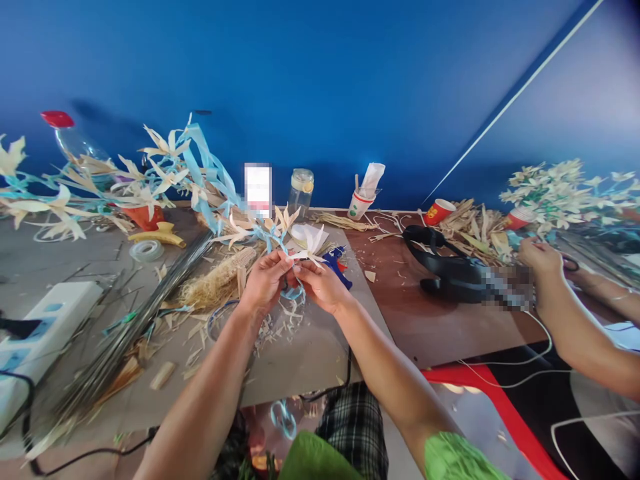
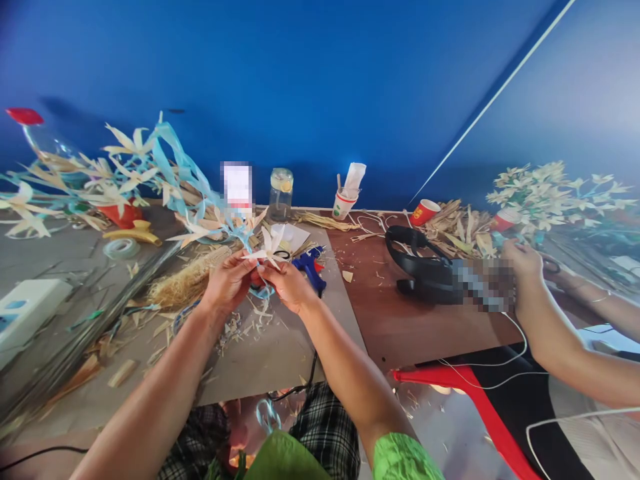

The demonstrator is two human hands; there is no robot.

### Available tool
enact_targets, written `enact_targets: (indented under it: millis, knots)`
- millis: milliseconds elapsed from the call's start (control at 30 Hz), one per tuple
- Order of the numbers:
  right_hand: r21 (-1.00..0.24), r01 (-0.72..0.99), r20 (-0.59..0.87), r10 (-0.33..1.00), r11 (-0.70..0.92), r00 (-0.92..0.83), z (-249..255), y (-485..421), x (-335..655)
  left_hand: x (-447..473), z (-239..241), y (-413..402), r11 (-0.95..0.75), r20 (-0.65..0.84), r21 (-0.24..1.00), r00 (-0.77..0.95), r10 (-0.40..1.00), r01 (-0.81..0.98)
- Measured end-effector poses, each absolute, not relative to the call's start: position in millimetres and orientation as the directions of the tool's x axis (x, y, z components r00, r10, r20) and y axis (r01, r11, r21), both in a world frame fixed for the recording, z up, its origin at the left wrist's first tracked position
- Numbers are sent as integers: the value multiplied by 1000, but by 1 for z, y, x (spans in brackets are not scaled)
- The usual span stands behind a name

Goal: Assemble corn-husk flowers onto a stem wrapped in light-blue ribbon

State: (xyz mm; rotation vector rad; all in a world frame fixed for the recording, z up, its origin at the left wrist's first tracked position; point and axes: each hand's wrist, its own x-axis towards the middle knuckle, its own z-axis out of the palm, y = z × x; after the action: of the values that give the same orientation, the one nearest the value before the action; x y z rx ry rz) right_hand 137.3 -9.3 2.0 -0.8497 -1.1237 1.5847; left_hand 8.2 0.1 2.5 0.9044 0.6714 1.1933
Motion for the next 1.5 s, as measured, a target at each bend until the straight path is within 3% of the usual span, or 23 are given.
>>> enact_targets:
  millis: [100,200,300,367,467,533,633,867,1000,1100,1167,1300,1400,1500]
  knots:
    - [-989,-7,149,972,150,-182,3,-10,137,11,2,1,-10,61,934,130,990,-356]
    - [-891,333,280,951,308,-131,2,-11,138,15,1,2,-69,67,986,-21,998,-150]
    - [-799,450,380,915,399,-137,1,-12,138,15,-2,4,-41,36,991,-39,999,-131]
    - [-835,399,346,926,379,-154,1,-12,140,13,-3,5,27,-5,962,81,997,-271]
    - [-972,152,145,965,181,-220,5,-12,144,8,-2,5,168,-15,877,323,946,-450]
    - [-998,-51,36,960,23,-277,8,-12,147,5,-1,5,230,-20,856,415,910,-463]
    - [-967,-236,0,928,-94,-371,12,-12,151,4,2,4,278,-45,853,468,883,-442]
    - [-887,-355,-84,860,-294,-503,10,-16,148,5,5,0,361,-79,799,511,856,-481]
    - [-922,-319,-47,880,-220,-472,12,-17,145,7,7,-4,319,-47,794,471,881,-518]
    - [-988,-157,51,938,-4,-342,11,-16,143,12,7,-4,222,-18,823,366,930,-523]
    - [-982,69,158,960,178,-230,7,-15,143,16,5,-3,134,-4,860,256,967,-493]
    - [-737,497,424,886,459,-188,-3,-10,144,23,-2,2,72,-46,902,70,996,-426]
    - [-587,616,465,842,525,-275,-7,-8,143,26,-6,4,139,-133,873,47,990,-468]
    - [-591,636,443,859,496,-258,-6,-9,140,26,-7,4,190,-171,839,83,982,-510]
